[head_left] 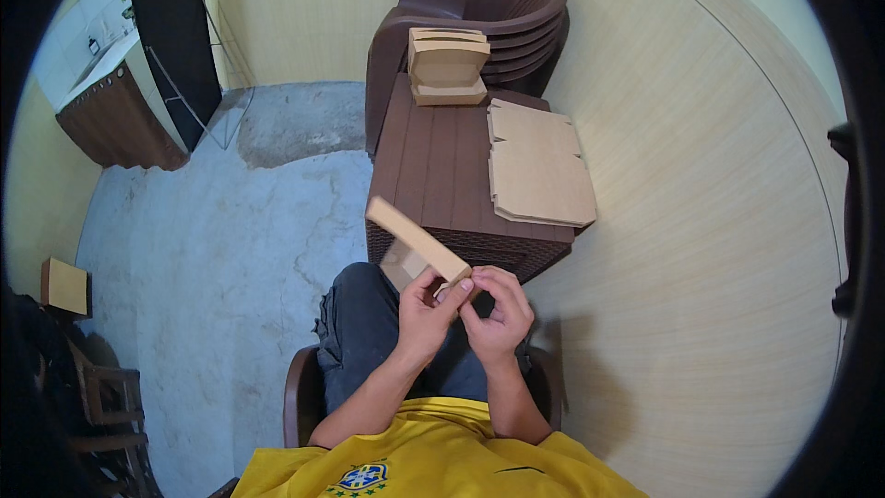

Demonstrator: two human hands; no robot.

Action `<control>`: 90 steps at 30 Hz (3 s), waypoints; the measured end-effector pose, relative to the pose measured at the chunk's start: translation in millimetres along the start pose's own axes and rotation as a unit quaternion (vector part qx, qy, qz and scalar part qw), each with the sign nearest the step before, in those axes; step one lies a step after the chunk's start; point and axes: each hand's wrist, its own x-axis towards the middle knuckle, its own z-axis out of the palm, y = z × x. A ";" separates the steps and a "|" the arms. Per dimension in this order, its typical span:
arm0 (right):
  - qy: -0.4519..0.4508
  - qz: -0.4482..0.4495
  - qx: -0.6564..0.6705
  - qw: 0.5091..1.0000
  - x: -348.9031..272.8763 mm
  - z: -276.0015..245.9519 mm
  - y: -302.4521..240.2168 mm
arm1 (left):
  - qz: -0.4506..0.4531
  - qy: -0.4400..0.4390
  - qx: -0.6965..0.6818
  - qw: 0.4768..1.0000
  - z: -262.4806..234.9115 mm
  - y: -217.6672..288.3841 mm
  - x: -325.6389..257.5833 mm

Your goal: The person assembles small cardboard boxes by folding flat pieces along pre-scored lines and interlocking tabs. They handle each piece by hand, fold edges, and stack completed boxes on a nearby table.

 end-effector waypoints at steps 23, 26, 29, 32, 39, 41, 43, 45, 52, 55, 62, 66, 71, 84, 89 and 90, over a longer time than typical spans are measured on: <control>-0.141 0.152 0.185 0.961 6.9 -21.1 19.1 | 0.039 0.003 -0.270 0.962 -36.6 30.8 20.3; -0.150 0.130 0.108 0.974 8.3 -15.9 15.3 | 0.038 -0.009 -0.273 0.961 -33.0 27.1 18.3; -0.147 0.080 0.038 0.985 9.2 -13.3 17.5 | 0.041 -0.023 -0.260 0.964 -27.7 23.1 15.5; -0.090 0.122 0.053 0.987 3.8 -7.7 20.5 | 0.062 -0.038 -0.225 0.972 -22.6 18.1 12.8; -0.058 0.145 0.120 0.980 2.7 -3.8 33.4 | 0.079 -0.102 -0.208 0.970 -12.2 13.8 7.1; -0.058 0.153 0.135 0.977 2.1 -3.8 33.9 | 0.078 -0.077 -0.167 0.980 -7.4 15.7 7.0; -0.051 0.151 0.138 0.977 2.3 -2.9 34.6 | 0.077 -0.053 -0.147 0.985 -2.0 17.5 6.0; -0.048 0.154 0.148 0.976 1.7 -2.1 34.3 | 0.069 -0.018 -0.143 0.987 2.6 18.1 6.0; -0.031 0.222 0.230 0.947 -5.8 -1.3 33.1 | 0.076 -0.063 -0.098 0.990 -1.1 13.2 15.3; -0.054 0.245 0.216 0.944 -8.8 -3.1 34.7 | 0.058 -0.059 0.047 0.995 -2.6 12.4 15.5; -0.087 0.264 0.232 0.932 -8.7 -3.2 28.6 | 0.067 -0.043 0.198 0.977 -5.0 14.4 20.3; -0.113 0.287 0.232 0.923 -8.2 -8.0 23.2 | 0.059 -0.038 0.216 0.974 -5.8 15.7 22.9; -0.109 0.298 0.208 0.925 -8.3 -9.0 28.6 | 0.105 -0.123 0.367 0.916 -4.5 33.6 18.9; -0.041 0.388 0.437 0.810 9.7 -32.7 40.4 | 0.082 0.040 0.209 0.974 -94.3 79.7 37.8; -0.084 0.398 0.294 0.865 0.8 -26.3 50.8 | 0.004 -0.024 0.223 0.975 -94.9 53.2 51.7; -0.090 0.413 0.259 0.869 0.8 -26.7 54.5 | 0.013 -0.003 0.248 0.969 -95.6 47.1 50.0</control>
